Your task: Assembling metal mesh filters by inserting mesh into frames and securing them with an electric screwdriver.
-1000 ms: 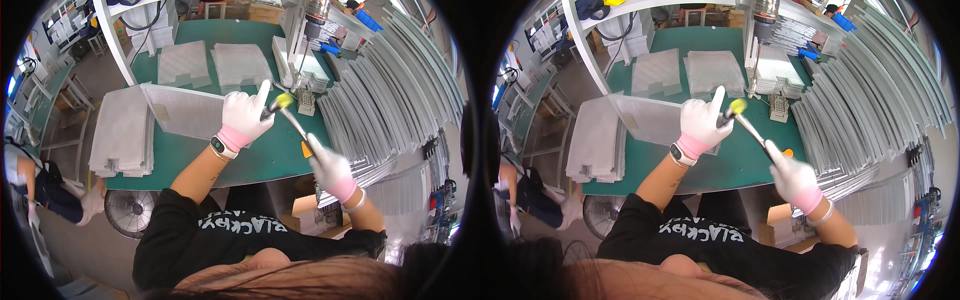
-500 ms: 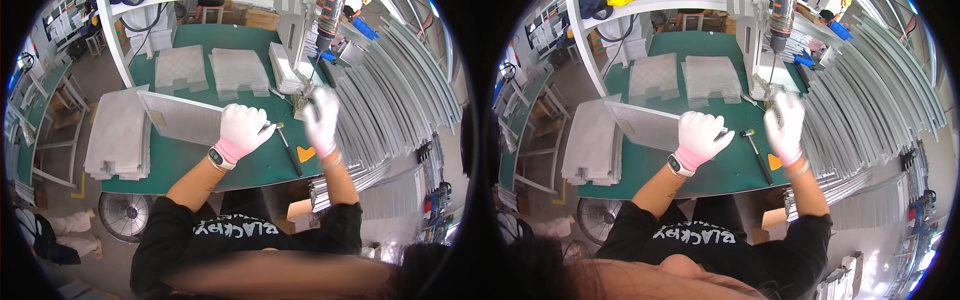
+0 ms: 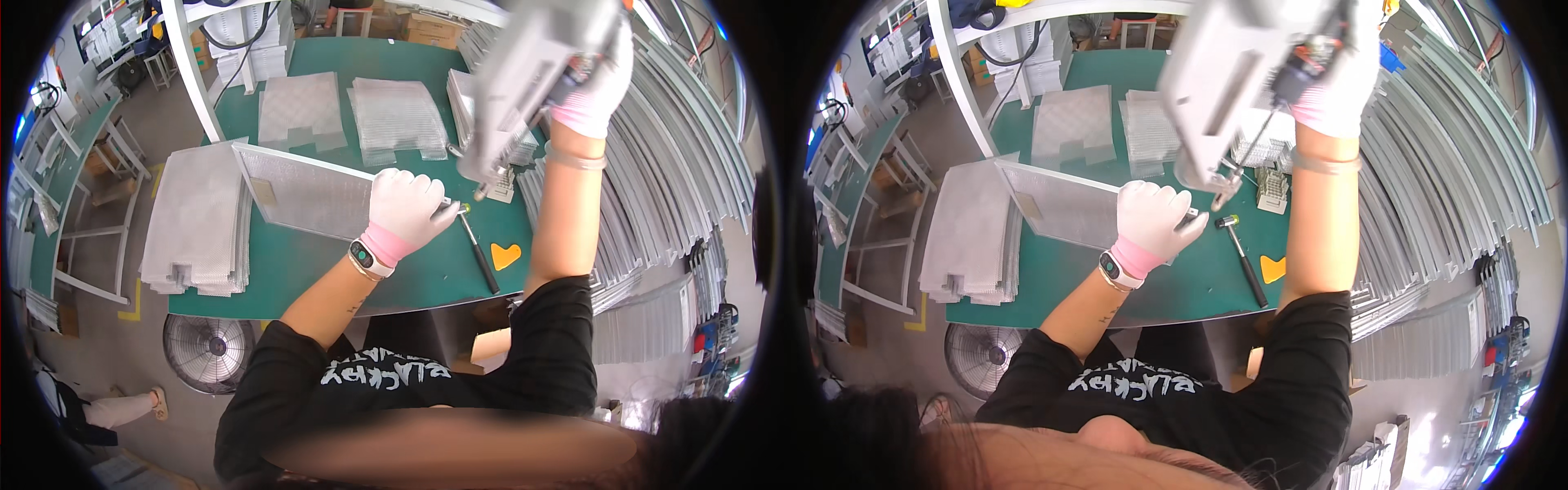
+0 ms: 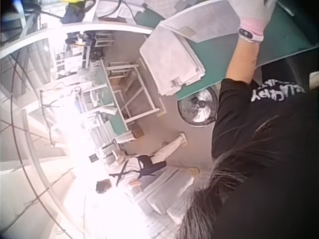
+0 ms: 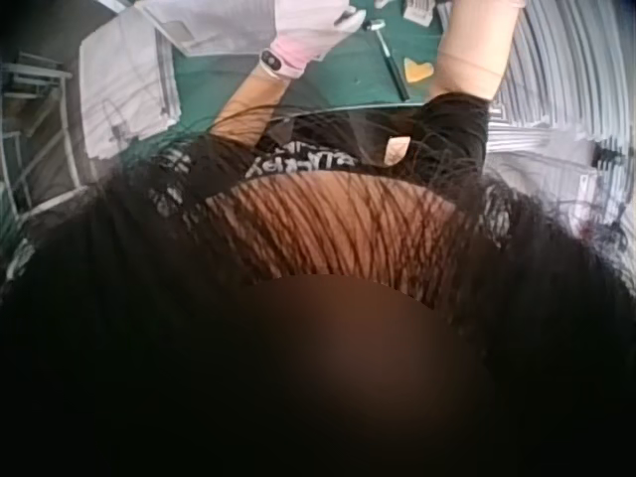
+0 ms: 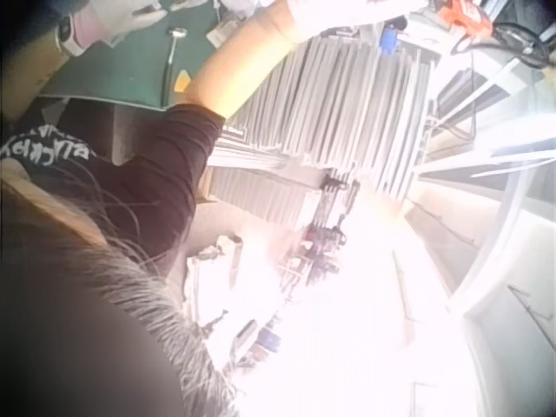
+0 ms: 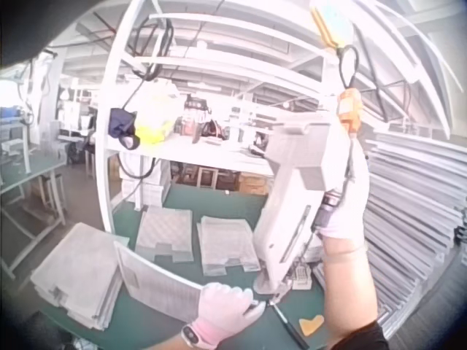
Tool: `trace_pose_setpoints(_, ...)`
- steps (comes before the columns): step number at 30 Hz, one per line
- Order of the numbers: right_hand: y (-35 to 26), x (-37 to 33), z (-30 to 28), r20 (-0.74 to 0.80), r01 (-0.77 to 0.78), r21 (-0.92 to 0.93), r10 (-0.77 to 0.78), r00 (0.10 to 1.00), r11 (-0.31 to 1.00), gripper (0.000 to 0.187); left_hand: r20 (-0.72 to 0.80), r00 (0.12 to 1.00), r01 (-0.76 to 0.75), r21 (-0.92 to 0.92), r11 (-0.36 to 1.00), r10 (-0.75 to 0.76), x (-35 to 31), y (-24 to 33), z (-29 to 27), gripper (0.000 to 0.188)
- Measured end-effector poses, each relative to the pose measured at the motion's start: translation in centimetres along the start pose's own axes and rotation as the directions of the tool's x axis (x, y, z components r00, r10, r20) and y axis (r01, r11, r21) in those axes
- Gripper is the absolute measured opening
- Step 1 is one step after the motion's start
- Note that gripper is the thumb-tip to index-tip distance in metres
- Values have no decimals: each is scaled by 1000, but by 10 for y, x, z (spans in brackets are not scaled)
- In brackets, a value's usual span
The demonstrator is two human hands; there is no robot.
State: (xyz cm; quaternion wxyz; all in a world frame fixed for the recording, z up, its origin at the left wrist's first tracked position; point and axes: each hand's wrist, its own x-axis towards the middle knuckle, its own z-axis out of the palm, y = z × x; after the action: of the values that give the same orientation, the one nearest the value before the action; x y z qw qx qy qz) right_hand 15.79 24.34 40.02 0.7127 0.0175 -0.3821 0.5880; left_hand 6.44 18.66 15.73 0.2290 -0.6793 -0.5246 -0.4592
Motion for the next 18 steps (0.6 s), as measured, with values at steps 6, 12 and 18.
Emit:
trace_pose_setpoints(6, -13, 24, -42, 253, 183, -36, -169, 953, 982, 31, 5, 1000, -20, 2, 1000, 20, 2, 3, 0, 33)
trace_pose_setpoints(12, -6, 5, -22, 240, 231, -83, -206, 949, 969, 31, -73, 997, -32, -42, 999, 29, 0, 5, 3, 28)
trace_pose_setpoints(18, 13, -4, -50, 265, 67, -241, -1, 964, 968, 27, -36, 999, -21, -12, 1000, 21, 1, 4, 1, 21)
